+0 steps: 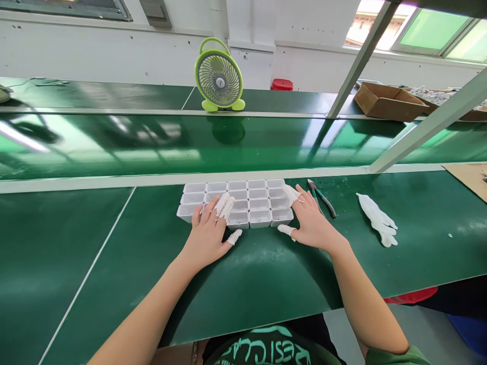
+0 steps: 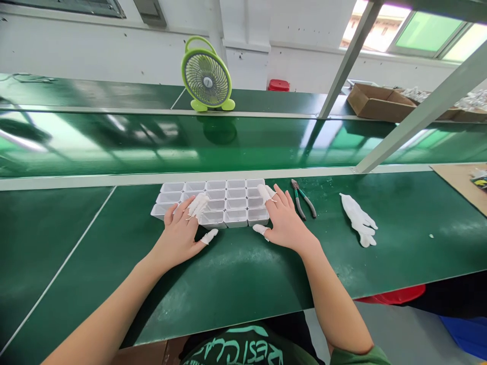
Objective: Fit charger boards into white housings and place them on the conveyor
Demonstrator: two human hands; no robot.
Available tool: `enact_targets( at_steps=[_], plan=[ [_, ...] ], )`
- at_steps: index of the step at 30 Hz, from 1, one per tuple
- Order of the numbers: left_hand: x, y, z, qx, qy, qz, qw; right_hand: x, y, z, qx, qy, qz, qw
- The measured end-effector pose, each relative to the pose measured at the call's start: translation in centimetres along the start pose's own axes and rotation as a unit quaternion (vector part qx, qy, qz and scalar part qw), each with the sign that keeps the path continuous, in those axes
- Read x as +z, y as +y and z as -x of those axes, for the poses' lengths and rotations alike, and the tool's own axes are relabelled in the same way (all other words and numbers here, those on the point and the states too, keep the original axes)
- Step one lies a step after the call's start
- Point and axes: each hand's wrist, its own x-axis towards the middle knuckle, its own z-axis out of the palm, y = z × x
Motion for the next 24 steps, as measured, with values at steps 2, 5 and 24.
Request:
enact_targets(
  at_steps=[2, 5, 24],
  plan=[
    [0.04, -0.13, 0.10, -0.007, 0.002, 0.009, 1.000, 0.08, 0.12, 0.01, 0.003, 0.003, 0.002, 1.000],
    [0.08, -0.19, 0.20, -0.005, 0.000, 0.016, 1.000, 0.28, 0.24, 0.02, -0.003, 0.021, 0.002, 1.000],
    [0.08, -0.04, 0.06, 0.011, -0.002, -0.042, 0.999, 0.78, -0.31, -0.48, -0.016, 0.039, 0.020, 0.999]
  ],
)
